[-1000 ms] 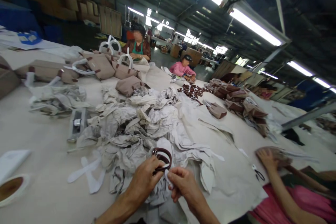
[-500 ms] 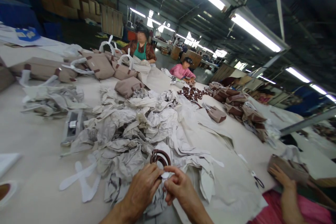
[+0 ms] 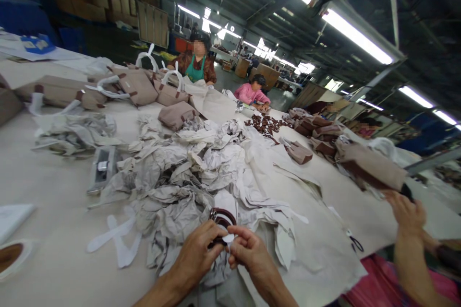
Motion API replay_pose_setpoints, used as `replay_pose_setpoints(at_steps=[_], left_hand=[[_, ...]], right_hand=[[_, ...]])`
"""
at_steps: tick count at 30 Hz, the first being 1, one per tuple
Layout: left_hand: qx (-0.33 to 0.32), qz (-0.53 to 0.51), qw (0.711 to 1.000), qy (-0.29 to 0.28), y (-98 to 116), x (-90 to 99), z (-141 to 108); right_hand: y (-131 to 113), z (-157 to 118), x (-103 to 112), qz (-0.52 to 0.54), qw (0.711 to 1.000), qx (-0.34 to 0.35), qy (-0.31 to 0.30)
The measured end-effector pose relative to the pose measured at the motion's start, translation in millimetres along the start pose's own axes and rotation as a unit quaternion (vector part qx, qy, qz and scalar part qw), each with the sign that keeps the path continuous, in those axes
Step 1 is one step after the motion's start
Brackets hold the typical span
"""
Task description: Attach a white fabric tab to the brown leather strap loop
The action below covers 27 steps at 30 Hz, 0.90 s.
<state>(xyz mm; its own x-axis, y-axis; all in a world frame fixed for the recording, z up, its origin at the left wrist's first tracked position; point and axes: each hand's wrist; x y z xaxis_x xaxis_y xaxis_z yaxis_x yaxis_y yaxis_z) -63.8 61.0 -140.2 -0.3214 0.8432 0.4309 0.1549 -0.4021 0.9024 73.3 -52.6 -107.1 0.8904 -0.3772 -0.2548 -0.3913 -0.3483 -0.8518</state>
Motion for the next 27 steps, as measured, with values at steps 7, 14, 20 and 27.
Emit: replay_pose_setpoints(at_steps=[7, 14, 20, 27], left_hand=[[0.079, 0.095, 0.989, -0.077, -36, -31.8, -16], [0.052, 0.206, 0.967, -0.137, -49, -41.1, -21], [-0.01, 0.293, 0.946, -0.142, -51, -47.3, -17], [-0.061, 0.337, 0.932, -0.116, -55, -45.5, -13]], right_hand=[[67, 13, 1, -0.002, 0.994, -0.095, 0.05], [95, 11, 5, 0.057, 0.992, -0.079, 0.077], [87, 7, 8, 0.11, 0.988, -0.083, 0.064], [62, 8, 7, 0.132, 0.983, -0.122, 0.028]])
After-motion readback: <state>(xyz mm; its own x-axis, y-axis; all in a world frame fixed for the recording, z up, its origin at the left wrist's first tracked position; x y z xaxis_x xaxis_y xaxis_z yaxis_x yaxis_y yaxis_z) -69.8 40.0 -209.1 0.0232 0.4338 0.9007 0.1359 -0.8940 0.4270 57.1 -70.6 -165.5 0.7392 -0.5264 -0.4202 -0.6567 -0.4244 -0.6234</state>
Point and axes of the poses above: each hand's wrist, its own z-axis towards the middle knuckle, its own x-axis out of the back of the hand, y = z × x, and after that the axes turned 14 degrees about -y, right-handed
